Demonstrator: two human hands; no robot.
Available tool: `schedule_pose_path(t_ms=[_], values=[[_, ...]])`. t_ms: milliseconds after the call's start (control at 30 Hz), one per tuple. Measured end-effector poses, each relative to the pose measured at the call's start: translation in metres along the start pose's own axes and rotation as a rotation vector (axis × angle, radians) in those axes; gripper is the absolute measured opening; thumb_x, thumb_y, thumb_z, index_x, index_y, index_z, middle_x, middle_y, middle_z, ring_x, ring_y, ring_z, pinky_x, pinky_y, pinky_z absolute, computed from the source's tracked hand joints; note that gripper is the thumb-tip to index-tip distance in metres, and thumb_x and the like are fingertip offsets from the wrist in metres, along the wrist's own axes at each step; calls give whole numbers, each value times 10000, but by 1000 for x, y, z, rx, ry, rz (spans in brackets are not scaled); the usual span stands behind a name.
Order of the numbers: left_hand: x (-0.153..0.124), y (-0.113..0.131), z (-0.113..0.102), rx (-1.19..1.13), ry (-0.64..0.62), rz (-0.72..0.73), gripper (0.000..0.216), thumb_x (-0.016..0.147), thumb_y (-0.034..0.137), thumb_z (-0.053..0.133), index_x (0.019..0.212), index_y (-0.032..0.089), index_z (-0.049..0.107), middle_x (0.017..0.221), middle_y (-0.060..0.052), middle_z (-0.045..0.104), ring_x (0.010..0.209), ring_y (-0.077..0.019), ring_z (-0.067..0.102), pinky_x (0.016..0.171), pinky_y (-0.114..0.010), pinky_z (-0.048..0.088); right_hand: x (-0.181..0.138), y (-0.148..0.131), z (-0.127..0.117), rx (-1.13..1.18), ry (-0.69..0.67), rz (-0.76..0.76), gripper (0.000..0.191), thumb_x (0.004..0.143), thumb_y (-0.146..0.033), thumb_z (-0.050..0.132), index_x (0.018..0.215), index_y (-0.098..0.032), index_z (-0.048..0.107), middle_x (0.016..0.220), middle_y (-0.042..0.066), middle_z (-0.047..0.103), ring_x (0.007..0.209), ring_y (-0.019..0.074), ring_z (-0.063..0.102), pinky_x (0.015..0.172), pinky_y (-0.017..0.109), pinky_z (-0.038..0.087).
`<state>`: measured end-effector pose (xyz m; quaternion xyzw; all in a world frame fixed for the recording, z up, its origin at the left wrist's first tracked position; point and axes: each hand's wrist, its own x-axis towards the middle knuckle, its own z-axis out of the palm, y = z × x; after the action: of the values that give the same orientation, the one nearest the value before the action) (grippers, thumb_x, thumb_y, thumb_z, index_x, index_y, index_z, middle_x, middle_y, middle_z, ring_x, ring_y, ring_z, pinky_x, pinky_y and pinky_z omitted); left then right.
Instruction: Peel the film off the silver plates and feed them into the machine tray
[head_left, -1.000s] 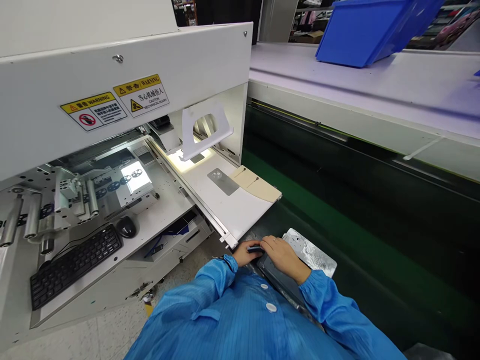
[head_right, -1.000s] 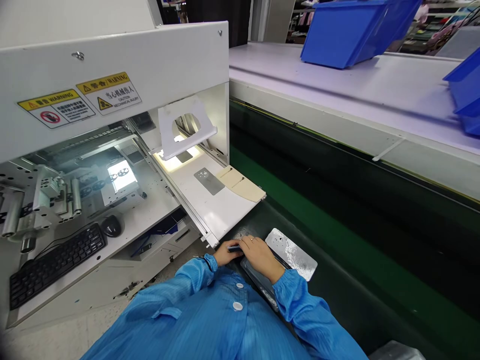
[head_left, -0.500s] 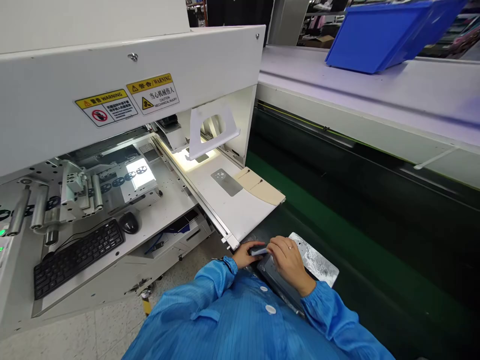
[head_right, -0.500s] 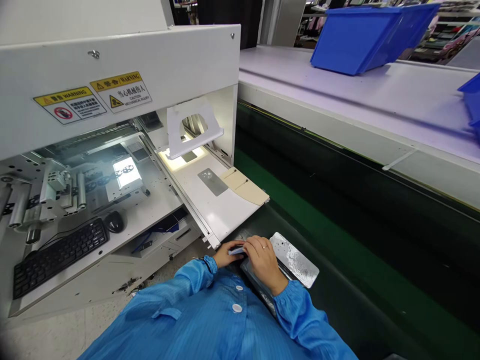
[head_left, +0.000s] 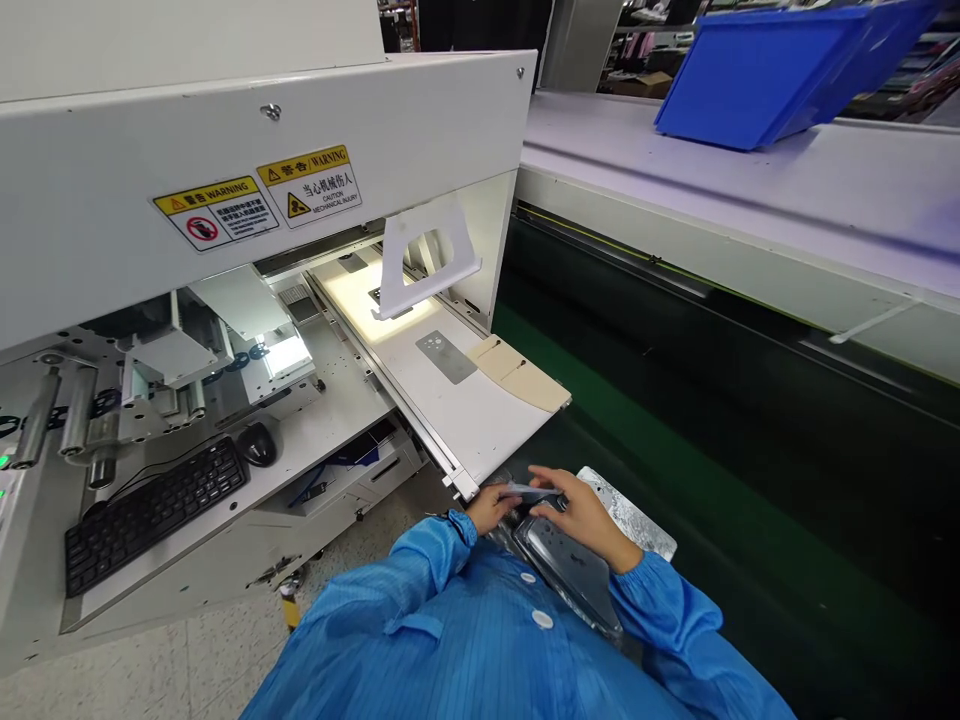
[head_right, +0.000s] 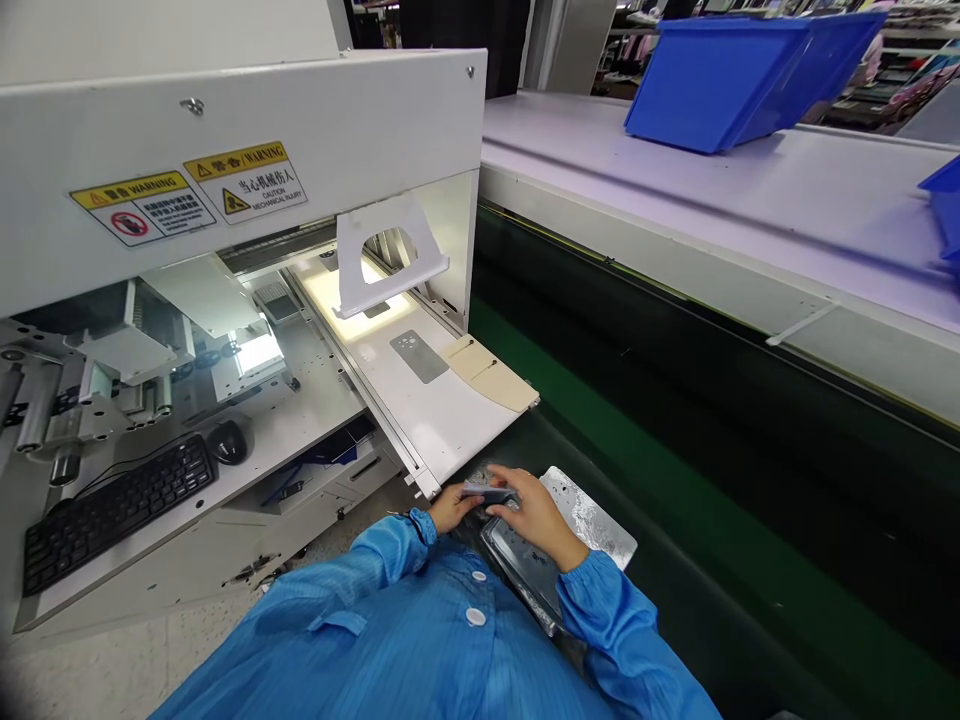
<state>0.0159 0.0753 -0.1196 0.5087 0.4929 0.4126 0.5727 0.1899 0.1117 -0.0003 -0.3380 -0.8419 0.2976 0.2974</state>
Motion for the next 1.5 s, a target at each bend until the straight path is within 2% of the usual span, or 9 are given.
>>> schedule_pose_path(t_ms=[100, 367, 567, 933, 1067, 1200, 1333, 1433, 1500], values=[[0, 2, 0, -20, -3, 5, 251, 763, 252, 683, 997, 168, 720, 1055, -59, 740, 1034, -230, 649, 998, -390, 460, 4, -2, 1, 10, -4, -1, 233, 895, -327, 472, 762, -223, 632, 763, 47, 678, 736, 201, 645, 664, 349, 524], [3, -3, 1, -82, 45, -30, 459, 634, 187, 788, 1079, 170, 676, 1145, -78, 703, 1093, -249, 622, 1032, -429, 435, 6, -16, 1, 16, 78, 3, 178, 860, -244, 488, 787, -231, 650, 846, 55, 690, 818, 216, 641, 738, 382, 522], [3, -5, 2, -105, 37, -82, 438, 602, 252, 825, 1008, 152, 693, 1005, -66, 741, 998, -253, 654, 989, -460, 463, 7, -23, -1, 25, 127, 13, 175, 847, -215, 480, 853, -230, 655, 875, 48, 697, 836, 207, 655, 765, 362, 538], [5, 1, 2, -120, 54, -103, 431, 605, 222, 820, 1006, 136, 690, 1053, -94, 728, 1040, -279, 636, 1017, -483, 438, 14, -47, -19, 84, 212, 78, 186, 887, -324, 471, 826, -227, 617, 879, 43, 710, 796, 196, 667, 702, 312, 540], [6, 7, 5, -128, 54, -103, 310, 711, 269, 740, 981, 121, 705, 1063, -115, 723, 1069, -308, 621, 1007, -448, 443, 13, -51, -29, 69, 368, 135, 201, 875, -387, 484, 826, -229, 598, 806, 44, 688, 717, 190, 648, 626, 286, 526], [6, 10, 5, -132, 68, -113, 294, 692, 254, 757, 945, 110, 718, 1049, -136, 724, 1075, -314, 623, 1019, -432, 441, 9, -47, -43, 40, 632, 234, 237, 839, -451, 540, 843, -217, 580, 751, 36, 646, 671, 182, 614, 604, 287, 507], [9, 6, 5, -119, 118, -145, 355, 634, 228, 803, 964, 130, 712, 1031, -127, 732, 1036, -282, 650, 1022, -466, 451, -13, -34, -73, 40, 818, 405, 358, 782, -531, 614, 838, -177, 615, 808, 64, 658, 767, 218, 630, 681, 339, 518], [12, 2, 8, -96, 157, -166, 399, 604, 232, 825, 973, 137, 708, 1005, -103, 744, 1011, -265, 664, 1021, -474, 454, -56, -22, -100, 97, 894, 670, 488, 710, -625, 651, 833, -152, 648, 709, 82, 650, 616, 225, 618, 519, 335, 495], [14, 1, 11, -73, 172, -172, 395, 594, 236, 831, 956, 133, 711, 993, -102, 748, 995, -262, 672, 1011, -467, 462, -96, -17, -113, 86, 908, 756, 467, 676, -635, 680, 737, -173, 651, 554, 63, 587, 471, 213, 560, 412, 334, 435]])
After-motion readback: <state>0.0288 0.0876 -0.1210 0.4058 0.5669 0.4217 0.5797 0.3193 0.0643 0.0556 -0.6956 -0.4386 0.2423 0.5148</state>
